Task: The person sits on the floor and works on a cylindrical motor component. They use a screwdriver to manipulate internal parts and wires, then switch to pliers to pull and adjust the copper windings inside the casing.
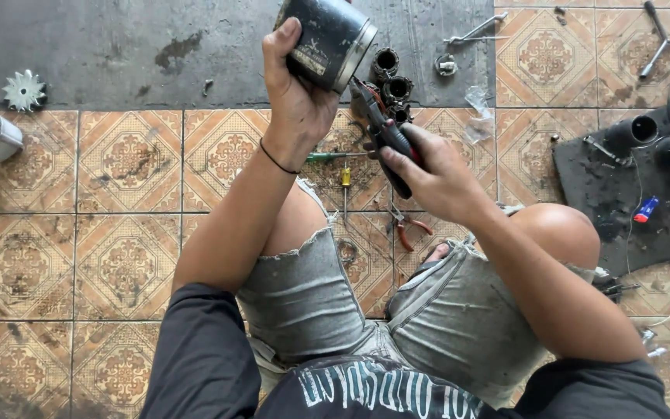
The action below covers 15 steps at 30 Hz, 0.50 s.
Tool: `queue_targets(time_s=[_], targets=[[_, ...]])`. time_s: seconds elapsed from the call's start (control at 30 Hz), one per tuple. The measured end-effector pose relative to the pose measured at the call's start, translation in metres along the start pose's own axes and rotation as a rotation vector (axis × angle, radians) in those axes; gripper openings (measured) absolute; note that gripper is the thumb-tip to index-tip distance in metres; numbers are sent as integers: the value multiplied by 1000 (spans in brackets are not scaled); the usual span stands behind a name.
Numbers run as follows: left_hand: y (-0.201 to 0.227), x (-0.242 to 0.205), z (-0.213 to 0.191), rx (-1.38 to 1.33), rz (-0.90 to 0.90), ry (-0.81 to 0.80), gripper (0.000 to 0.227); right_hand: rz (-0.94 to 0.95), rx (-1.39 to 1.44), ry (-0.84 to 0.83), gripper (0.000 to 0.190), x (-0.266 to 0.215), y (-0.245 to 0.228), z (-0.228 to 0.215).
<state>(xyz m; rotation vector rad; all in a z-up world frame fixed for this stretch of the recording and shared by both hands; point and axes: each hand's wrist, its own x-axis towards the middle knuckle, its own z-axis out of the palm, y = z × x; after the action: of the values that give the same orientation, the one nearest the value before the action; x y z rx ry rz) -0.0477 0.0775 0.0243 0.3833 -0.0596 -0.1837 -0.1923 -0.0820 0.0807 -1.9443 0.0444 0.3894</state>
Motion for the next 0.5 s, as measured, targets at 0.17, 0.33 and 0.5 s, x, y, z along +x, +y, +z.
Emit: queue_targets(time_s=[0.17,0.33,0.5], targets=[[-8,-3,5,21,22,-65,47,24,-353,188,21,-5,12,14],[-13,-2,14,55,8,63,41,-307,-492,405,18,10,36,25],[-20,-1,11,123,45,89,51,-346,-529,473,20,19,42,30]])
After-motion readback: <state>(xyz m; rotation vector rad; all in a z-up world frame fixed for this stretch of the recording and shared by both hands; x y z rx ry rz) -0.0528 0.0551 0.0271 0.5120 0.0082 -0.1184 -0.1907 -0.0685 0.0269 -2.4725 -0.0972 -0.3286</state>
